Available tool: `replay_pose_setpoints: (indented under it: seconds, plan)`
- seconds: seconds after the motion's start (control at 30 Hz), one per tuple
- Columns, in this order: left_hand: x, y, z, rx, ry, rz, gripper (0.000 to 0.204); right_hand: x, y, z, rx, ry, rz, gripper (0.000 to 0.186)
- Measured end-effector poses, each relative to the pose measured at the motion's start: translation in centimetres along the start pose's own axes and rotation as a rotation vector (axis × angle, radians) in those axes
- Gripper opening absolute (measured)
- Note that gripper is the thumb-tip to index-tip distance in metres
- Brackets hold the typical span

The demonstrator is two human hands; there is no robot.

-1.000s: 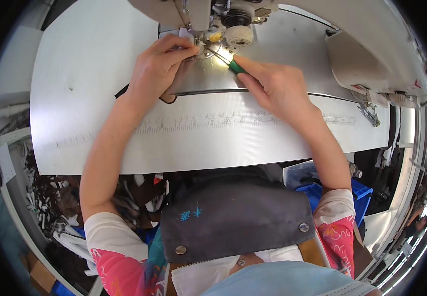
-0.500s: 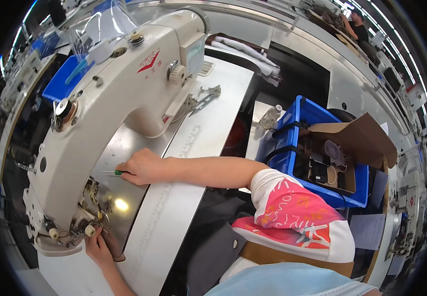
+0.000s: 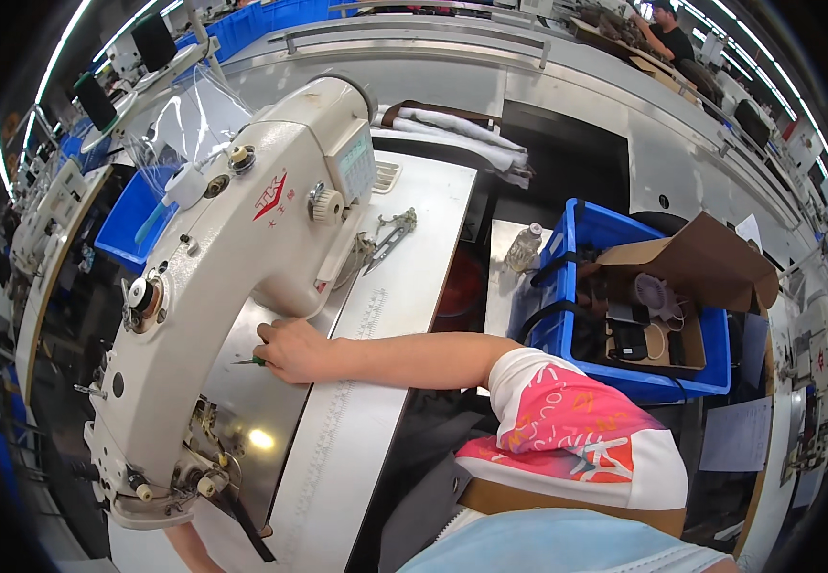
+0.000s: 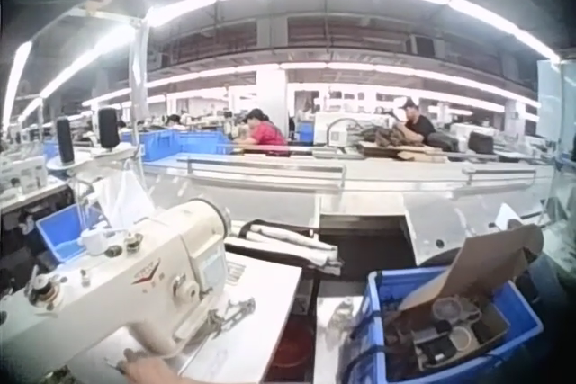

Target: Sewing pieces of fur trim onto fabric strips using an industrial sewing machine.

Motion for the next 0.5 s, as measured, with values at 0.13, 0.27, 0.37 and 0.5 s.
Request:
replay_pose_setpoints:
  seconds: [0.13,0.27,0.37,0.5]
  plan:
    - [-3.6,-6.1,-4.6,0.094,-0.083,0.017,0.011,0.2,0.5,-0.4,0.024,0.026,-0.064,0.02]
    - [-4.7,-16.4,-11.7,0.187,-0.173,0.044,0.015,-0.4,0.4,-1.3,0.003,0.02,-0.062,0.025]
    - [-6.6,-14.6,-11.7,0.231,-0.193,-0.006,0.018,-1.0,-1.1,-1.2,-0.031,0.033,-0.072,0.024]
    - [-11.1,1.4,-3.6,0.213,-0.088,-0.47,0.023,-1.9,-3.5,0.0,0.099,0.004,0.024,0.018]
Point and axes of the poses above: each hand's wrist, its own x-axis away from the middle knuckle, its own y-axis out of the back of the hand, z = x × y, the point moved 3 cm from there along -x, towards the middle knuckle, and after that the axes turned 3 degrees about -y, right-handed, at the moved point
